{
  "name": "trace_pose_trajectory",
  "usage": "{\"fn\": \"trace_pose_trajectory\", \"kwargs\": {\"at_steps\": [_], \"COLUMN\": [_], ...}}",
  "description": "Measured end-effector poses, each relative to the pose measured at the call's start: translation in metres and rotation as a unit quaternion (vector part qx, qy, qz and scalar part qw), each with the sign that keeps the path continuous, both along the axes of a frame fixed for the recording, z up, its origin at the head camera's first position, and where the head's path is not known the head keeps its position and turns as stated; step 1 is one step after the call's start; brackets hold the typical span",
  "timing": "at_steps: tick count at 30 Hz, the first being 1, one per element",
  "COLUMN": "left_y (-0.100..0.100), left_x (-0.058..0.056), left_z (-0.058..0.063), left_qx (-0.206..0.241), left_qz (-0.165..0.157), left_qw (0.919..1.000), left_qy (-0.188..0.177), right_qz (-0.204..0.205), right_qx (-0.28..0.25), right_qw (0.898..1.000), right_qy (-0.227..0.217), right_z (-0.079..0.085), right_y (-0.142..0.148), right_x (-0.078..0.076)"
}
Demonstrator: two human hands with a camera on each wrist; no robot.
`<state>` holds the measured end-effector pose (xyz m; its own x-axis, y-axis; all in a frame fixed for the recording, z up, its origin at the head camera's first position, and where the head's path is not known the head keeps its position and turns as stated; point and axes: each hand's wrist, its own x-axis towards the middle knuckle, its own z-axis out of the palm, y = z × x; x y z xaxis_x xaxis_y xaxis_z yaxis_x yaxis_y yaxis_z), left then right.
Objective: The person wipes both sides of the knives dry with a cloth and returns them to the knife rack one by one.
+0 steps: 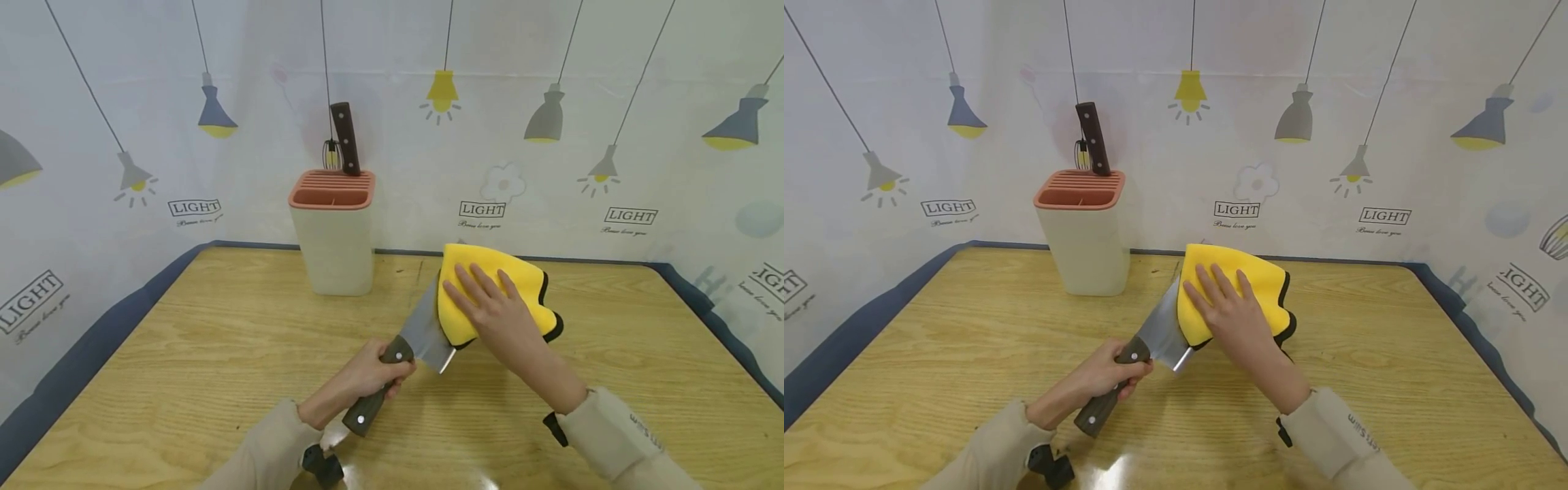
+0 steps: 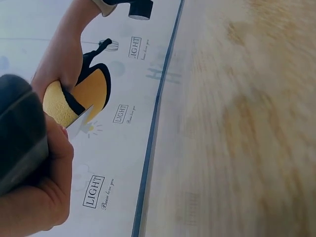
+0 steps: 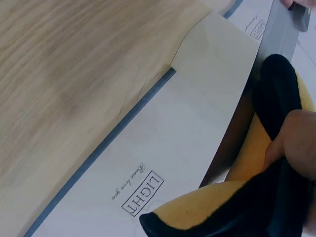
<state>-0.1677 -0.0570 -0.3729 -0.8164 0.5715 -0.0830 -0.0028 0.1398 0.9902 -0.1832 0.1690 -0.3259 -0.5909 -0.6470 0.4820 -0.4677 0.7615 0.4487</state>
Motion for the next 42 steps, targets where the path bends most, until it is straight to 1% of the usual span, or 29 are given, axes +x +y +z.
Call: {"fn": "trace_pose_trajectory", "kwargs": {"at_steps": [5,12,20,25,33,38,42], "left_y": [-0.001,-0.002,-0.003,-0.003,-0.004,-0.005,-0.005], "left_x": [-0.001,-0.002,-0.004,-0.004,-0.004,-0.003,-0.003], "left_z": [0.001,0.003,0.005,0.006,0.005,0.004,0.003], "left_qx": [0.0,-0.003,-0.006,-0.01,-0.011,-0.018,-0.017], "left_qz": [0.0,0.014,0.013,0.017,0.013,0.012,0.011], "left_qw": [1.0,0.9999,0.9999,0.9998,0.9998,0.9996,0.9996], "left_qy": [-0.004,-0.006,-0.005,-0.002,0.01,0.019,0.019], "right_qz": [0.031,0.082,0.12,0.134,0.153,0.156,0.153], "right_qx": [0.014,0.039,0.075,0.089,0.103,0.118,0.12], "right_qw": [0.999,0.996,0.989,0.986,0.982,0.98,0.98], "right_qy": [0.021,0.018,0.034,0.033,0.03,0.034,0.034], "right_z": [-0.004,-0.007,-0.005,-0.004,-0.004,-0.002,-0.001], "right_y": [-0.008,-0.017,-0.022,-0.023,-0.024,-0.024,-0.025], "right_x": [0.007,0.014,0.019,0.02,0.02,0.02,0.02]}}
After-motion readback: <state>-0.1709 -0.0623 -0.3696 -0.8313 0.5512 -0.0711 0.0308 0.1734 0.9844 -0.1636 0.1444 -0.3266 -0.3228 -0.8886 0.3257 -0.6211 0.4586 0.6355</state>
